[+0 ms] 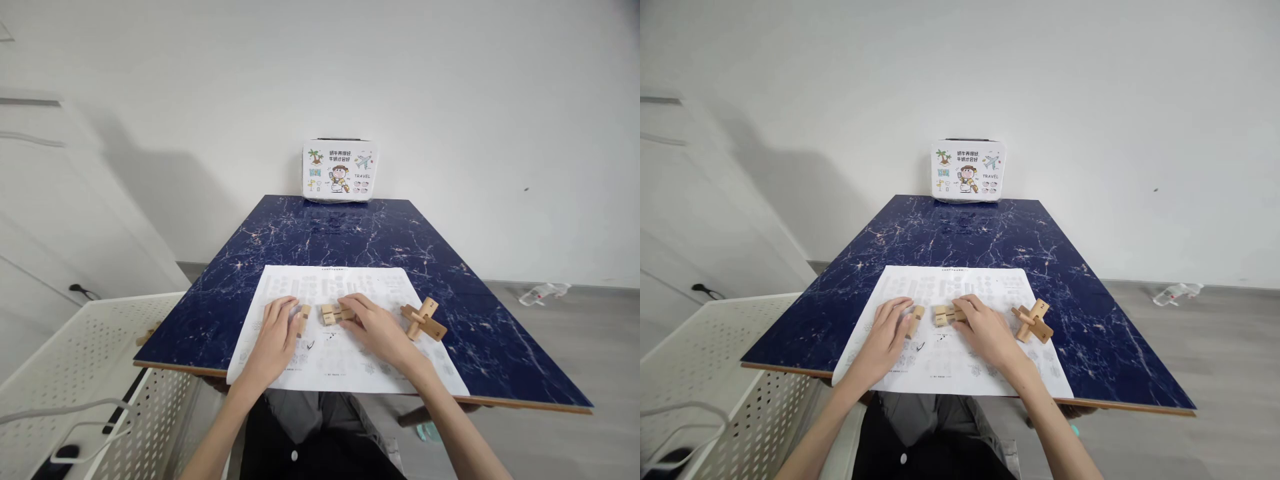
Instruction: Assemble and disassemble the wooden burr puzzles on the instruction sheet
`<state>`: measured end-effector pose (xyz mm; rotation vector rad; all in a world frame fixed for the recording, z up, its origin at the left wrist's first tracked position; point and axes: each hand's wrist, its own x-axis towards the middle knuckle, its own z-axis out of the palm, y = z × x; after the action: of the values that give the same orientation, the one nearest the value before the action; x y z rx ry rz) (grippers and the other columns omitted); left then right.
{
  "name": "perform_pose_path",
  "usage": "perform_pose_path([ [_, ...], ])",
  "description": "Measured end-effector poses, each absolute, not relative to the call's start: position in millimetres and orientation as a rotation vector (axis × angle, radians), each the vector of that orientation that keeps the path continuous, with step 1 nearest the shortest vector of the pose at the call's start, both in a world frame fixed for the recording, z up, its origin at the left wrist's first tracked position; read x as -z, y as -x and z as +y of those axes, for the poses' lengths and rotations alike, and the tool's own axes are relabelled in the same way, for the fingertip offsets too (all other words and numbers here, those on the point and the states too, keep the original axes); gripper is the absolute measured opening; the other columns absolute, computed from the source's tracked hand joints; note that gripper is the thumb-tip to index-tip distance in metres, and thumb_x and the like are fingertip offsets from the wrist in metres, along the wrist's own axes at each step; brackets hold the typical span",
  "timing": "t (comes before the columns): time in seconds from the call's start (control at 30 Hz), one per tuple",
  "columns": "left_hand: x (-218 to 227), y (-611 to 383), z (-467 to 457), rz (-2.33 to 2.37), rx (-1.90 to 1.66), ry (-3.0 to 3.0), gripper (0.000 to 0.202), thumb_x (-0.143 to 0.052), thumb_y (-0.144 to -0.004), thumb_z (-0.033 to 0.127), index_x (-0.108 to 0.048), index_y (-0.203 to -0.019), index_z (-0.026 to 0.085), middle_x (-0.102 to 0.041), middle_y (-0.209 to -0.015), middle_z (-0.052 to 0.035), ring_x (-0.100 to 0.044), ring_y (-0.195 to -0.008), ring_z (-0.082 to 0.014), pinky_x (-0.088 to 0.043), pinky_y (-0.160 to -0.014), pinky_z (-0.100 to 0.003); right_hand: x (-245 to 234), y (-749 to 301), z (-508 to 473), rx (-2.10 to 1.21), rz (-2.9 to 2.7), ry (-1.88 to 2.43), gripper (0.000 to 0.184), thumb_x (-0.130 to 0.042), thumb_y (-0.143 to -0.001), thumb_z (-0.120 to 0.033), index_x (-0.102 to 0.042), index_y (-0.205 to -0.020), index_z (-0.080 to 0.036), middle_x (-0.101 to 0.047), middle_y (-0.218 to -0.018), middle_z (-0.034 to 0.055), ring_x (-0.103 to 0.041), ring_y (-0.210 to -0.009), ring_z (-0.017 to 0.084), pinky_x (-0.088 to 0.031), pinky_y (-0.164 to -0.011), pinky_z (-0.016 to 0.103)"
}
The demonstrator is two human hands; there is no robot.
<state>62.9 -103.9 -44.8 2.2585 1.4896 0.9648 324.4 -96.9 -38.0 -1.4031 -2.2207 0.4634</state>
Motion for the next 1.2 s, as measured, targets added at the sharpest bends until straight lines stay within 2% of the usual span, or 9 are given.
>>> perform_pose_path([
  [0.1,43.0,-63.1,-104.9,1.5,-0.95,-2.231,0.033,-0.037,-0.111,0.036,-0.053,-0.137,0.023,-0.058,-0.141,-0.0126,-0.051,-0.139,-0.0296,-0.043,-0.12,-0.054,30.5,-320.8,-96.4,-0.512,-2.257,1.329,0.034,-0.059,-0.101,-0.018,-0.061,-0.135,-0.025,-0.066,-0.135,0.0098,-0.07,-0.11,0.027,-0.059,-0.09,0.041],
  [0.27,41.0,-63.2,-105.7,1.478,-0.945,-2.176,0.033,-0.034,-0.112,0.037,-0.053,-0.135,0.023,-0.063,-0.138,-0.0119,-0.055,-0.138,-0.0278,-0.045,-0.119,-0.052,23.3,-310.5,-96.7,-0.563,-2.332,1.101,0.04,-0.057,-0.102,-0.011,-0.06,-0.138,-0.028,-0.066,-0.137,0.0076,-0.064,-0.124,0.027,-0.054,-0.105,0.044],
  [0.43,37.7,-63.9,-107.6,1.468,-0.924,-2.112,0.035,-0.035,-0.112,0.04,-0.051,-0.139,0.024,-0.064,-0.139,-0.0115,-0.057,-0.137,-0.0274,-0.045,-0.118,-0.051,24.8,-298.9,-95.3,-0.544,-2.35,1.009,0.046,-0.058,-0.1,-0.007,-0.059,-0.141,-0.029,-0.064,-0.143,0.007,-0.061,-0.13,0.028,-0.053,-0.11,0.049],
  [0.53,33.5,-64.6,-111.3,1.446,-0.86,-2.087,0.039,-0.042,-0.11,0.045,-0.047,-0.145,0.026,-0.059,-0.147,-0.0109,-0.055,-0.14,-0.0277,-0.045,-0.118,-0.05,29.8,-295.7,-98.9,-0.579,-2.292,0.984,0.05,-0.056,-0.1,-0.007,-0.053,-0.146,-0.029,-0.058,-0.149,0.0088,-0.058,-0.135,0.028,-0.052,-0.113,0.049],
  [0.67,27.5,-66.6,-116.2,1.398,-0.761,-2.15,0.062,-0.06,-0.102,0.051,-0.037,-0.156,0.032,-0.046,-0.162,-0.0095,-0.045,-0.15,-0.0301,-0.041,-0.123,-0.051,35.2,-302.2,-114.6,-0.607,-2.164,1.024,0.054,-0.052,-0.101,-0.01,-0.048,-0.15,-0.033,-0.053,-0.153,0.0084,-0.059,-0.136,0.027,-0.053,-0.112,0.048],
  [0.73,24.6,-68.4,-116.8,1.37,-0.72,-2.211,0.067,-0.065,-0.099,0.052,-0.037,-0.157,0.034,-0.042,-0.165,-0.0078,-0.041,-0.153,-0.0311,-0.038,-0.125,-0.052,36.7,-309.0,-126.3,-0.62,-2.076,1.086,0.05,-0.052,-0.103,-0.014,-0.048,-0.149,-0.033,-0.055,-0.15,0.0089,-0.061,-0.131,0.027,-0.055,-0.108,0.047],
  [0.87,21.6,-73.3,-113.5,1.307,-0.645,-2.303,0.06,-0.064,-0.1,0.05,-0.043,-0.155,0.035,-0.045,-0.163,-0.0072,-0.04,-0.153,-0.0311,-0.039,-0.125,-0.053,41.4,-320.4,-148.9,-0.692,-1.916,1.193,0.038,-0.051,-0.105,-0.022,-0.052,-0.143,-0.03,-0.064,-0.132,0.0099,-0.069,-0.105,0.024,-0.06,-0.094,0.042],
  [1.0,22.9,-76.6,-108.4,1.255,-0.562,-2.393,0.051,-0.057,-0.105,0.049,-0.047,-0.152,0.032,-0.046,-0.162,-0.0091,-0.037,-0.154,-0.0318,-0.039,-0.125,-0.056,46.5,-324.0,-159.8,-0.72,-1.829,1.23,0.031,-0.053,-0.105,-0.027,-0.058,-0.135,-0.027,-0.067,-0.124,0.0104,-0.068,-0.107,0.026,-0.059,-0.092,0.042],
  [1.2,23.7,-64.6,-91.8,1.328,-0.431,-2.478,0.053,-0.047,-0.107,0.054,-0.045,-0.153,0.028,-0.041,-0.166,-0.011,-0.028,-0.158,-0.0322,-0.033,-0.127,-0.058,45.8,-325.3,-159.4,-0.74,-1.768,1.212,0.025,-0.053,-0.105,-0.028,-0.061,-0.129,-0.026,-0.071,-0.118,0.0082,-0.07,-0.103,0.025,-0.059,-0.088,0.038],
])
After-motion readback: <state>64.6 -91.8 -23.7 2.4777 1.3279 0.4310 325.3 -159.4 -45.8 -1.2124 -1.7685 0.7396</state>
